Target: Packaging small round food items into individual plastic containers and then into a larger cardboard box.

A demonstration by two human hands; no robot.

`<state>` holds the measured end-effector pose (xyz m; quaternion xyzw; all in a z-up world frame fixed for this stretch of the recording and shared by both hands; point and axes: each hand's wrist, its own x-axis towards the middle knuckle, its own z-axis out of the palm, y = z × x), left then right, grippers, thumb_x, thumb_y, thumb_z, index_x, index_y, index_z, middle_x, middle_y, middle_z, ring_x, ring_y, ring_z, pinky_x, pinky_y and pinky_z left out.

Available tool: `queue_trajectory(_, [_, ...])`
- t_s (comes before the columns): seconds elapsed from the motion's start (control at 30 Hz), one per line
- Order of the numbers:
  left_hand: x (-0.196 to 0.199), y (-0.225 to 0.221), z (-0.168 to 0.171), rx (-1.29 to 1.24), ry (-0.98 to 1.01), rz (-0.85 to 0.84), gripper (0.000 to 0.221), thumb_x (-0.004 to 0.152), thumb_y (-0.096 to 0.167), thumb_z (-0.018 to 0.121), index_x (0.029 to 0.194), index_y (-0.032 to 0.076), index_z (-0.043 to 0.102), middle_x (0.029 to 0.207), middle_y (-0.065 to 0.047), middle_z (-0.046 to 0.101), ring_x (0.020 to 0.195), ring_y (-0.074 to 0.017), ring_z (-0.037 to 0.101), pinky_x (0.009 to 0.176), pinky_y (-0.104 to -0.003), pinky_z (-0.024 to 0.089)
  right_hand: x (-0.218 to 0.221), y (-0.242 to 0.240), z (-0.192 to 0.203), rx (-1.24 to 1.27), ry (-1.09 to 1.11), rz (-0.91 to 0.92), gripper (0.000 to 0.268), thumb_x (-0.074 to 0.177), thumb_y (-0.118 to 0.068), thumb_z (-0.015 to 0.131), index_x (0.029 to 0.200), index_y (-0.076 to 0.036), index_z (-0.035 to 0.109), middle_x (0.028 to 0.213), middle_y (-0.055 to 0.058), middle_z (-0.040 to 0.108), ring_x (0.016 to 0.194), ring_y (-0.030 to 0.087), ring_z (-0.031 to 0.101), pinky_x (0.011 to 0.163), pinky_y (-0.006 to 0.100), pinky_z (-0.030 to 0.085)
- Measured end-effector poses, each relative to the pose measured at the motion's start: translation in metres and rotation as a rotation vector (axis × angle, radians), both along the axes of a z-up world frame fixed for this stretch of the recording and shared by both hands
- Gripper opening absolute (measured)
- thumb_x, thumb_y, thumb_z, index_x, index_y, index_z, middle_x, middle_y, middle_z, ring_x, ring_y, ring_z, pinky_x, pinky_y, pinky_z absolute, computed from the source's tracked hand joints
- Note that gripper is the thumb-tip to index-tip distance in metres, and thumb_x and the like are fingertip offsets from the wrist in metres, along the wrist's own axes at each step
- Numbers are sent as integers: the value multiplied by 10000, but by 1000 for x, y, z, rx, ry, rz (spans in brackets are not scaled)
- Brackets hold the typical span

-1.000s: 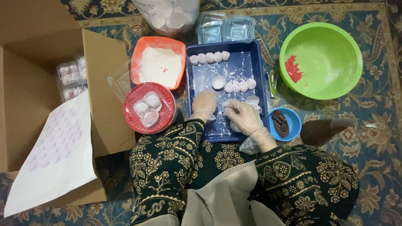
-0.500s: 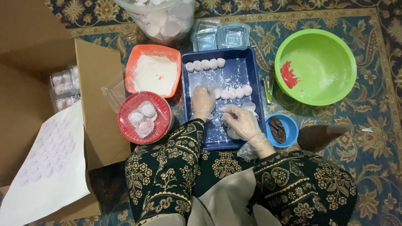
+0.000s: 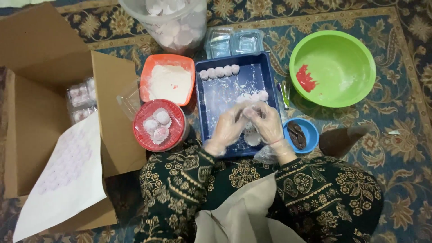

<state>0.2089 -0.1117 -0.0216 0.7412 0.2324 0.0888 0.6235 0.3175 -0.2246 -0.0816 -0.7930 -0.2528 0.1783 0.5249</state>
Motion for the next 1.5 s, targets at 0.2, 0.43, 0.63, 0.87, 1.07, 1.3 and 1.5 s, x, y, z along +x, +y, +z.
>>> queue_trajectory(0.2, [-22,17,-50,-516,-433,-82,567,867,175,794,1382,17,613,1304,-186,683,1189,-180,580,1040,-443,502,2,-1,4,29,35,74,298,802,-438,829,940,-185,756,618,19,601,587,110,552,569,281,475])
queue_trajectory(0.43, [-11,15,-7,-674,-215,89,519,857,226,810,1283,-36,670,1107,-152,726,964,-162,681,869,-324,603,6,-3,11,142,132,43,297,833,-337,845,966,-96,731,680,32,637,646,66,528,590,264,470])
queue_trajectory(0.63, [-9,20,-5,-635,-135,123,521,824,232,842,1274,12,699,1124,-147,739,973,-176,696,891,-331,598,4,-1,16,177,163,65,349,810,-322,863,979,-61,705,648,57,631,591,93,557,557,243,455])
queue_trajectory(0.87, [-3,22,-2,-676,-142,192,483,829,239,840,1214,-26,715,1122,-186,738,998,-232,706,912,-391,598,-6,7,37,168,100,71,261,815,-265,848,952,-72,737,666,61,618,634,98,543,593,265,470])
queue_trajectory(1.07, [-1,21,-7,-646,-141,248,439,823,243,842,1161,-16,737,1081,-161,744,954,-212,700,881,-383,606,-7,7,45,103,97,107,220,801,-229,856,937,-82,764,685,97,646,651,122,553,614,305,503])
queue_trajectory(1.3, [0,31,-35,-515,-190,172,327,879,275,789,1065,7,783,950,-160,754,900,-199,678,852,-418,610,2,1,13,29,147,103,329,705,-241,934,872,-68,709,614,61,576,596,103,515,551,273,458])
queue_trajectory(1.5, [-11,33,-12,-560,-221,121,449,817,276,867,1128,-29,757,1079,-189,763,986,-194,670,861,-392,593,8,-2,9,106,264,159,328,742,-229,920,961,-86,723,624,49,596,565,73,551,509,224,462])
